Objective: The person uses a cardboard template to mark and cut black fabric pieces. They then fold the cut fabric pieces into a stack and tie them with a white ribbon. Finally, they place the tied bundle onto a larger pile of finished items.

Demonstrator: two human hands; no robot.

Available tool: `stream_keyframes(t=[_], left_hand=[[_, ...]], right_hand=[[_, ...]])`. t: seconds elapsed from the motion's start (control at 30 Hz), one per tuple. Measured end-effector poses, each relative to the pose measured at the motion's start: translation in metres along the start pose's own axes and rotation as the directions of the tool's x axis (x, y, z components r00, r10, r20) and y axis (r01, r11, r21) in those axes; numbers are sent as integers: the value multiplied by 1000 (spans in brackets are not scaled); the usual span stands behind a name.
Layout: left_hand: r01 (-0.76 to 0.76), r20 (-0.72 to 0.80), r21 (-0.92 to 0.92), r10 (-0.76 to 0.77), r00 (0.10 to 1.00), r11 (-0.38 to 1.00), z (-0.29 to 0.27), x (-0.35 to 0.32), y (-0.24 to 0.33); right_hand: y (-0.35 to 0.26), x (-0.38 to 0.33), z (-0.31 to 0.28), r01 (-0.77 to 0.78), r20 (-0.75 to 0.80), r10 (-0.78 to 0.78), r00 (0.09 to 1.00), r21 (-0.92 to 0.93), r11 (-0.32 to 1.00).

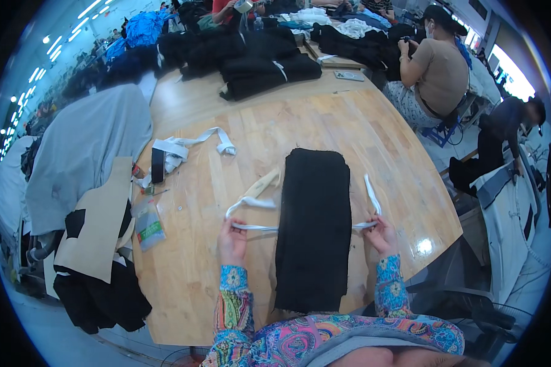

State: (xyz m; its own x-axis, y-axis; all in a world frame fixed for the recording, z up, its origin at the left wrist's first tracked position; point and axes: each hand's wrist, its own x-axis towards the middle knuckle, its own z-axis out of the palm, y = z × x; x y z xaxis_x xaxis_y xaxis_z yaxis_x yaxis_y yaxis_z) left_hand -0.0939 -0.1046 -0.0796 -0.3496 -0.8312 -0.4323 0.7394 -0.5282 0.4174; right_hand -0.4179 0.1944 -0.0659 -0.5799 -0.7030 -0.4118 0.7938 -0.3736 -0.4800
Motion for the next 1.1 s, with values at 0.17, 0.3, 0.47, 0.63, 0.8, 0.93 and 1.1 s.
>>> stream_keyframes(t=[0.17, 0.3, 0.47, 0.63, 0.8, 0.93, 1.1], left_hand=[[-365, 116, -66, 370, 922, 929, 35, -14, 50], [-509, 334, 278, 415, 847, 815, 175, -35, 7], [-930, 883, 344, -382, 273, 130, 193, -83, -112], [-868, 831, 411, -506, 232, 277, 169, -83, -131], [-712, 822, 569, -328, 466, 412, 186, -95, -86], [-646, 803, 583, -230, 549, 493, 195, -98, -81], [-530, 636, 755, -233, 736, 388, 204, -84, -82]], right_hand=[[-19, -34, 29, 217, -85, -235, 968, -177, 960], [-30, -48, 94, 457, 139, -477, 868, -602, 655], [5, -66, 193, 713, 710, -463, 531, -669, -210], [-4, -61, 198, 745, 750, -185, 635, -658, -113], [12, -46, 167, 437, 526, 162, 835, -813, 385], [22, -33, 148, 658, 658, -33, 752, -753, -4], [42, -56, 175, 711, 845, -281, 455, -535, -457]])
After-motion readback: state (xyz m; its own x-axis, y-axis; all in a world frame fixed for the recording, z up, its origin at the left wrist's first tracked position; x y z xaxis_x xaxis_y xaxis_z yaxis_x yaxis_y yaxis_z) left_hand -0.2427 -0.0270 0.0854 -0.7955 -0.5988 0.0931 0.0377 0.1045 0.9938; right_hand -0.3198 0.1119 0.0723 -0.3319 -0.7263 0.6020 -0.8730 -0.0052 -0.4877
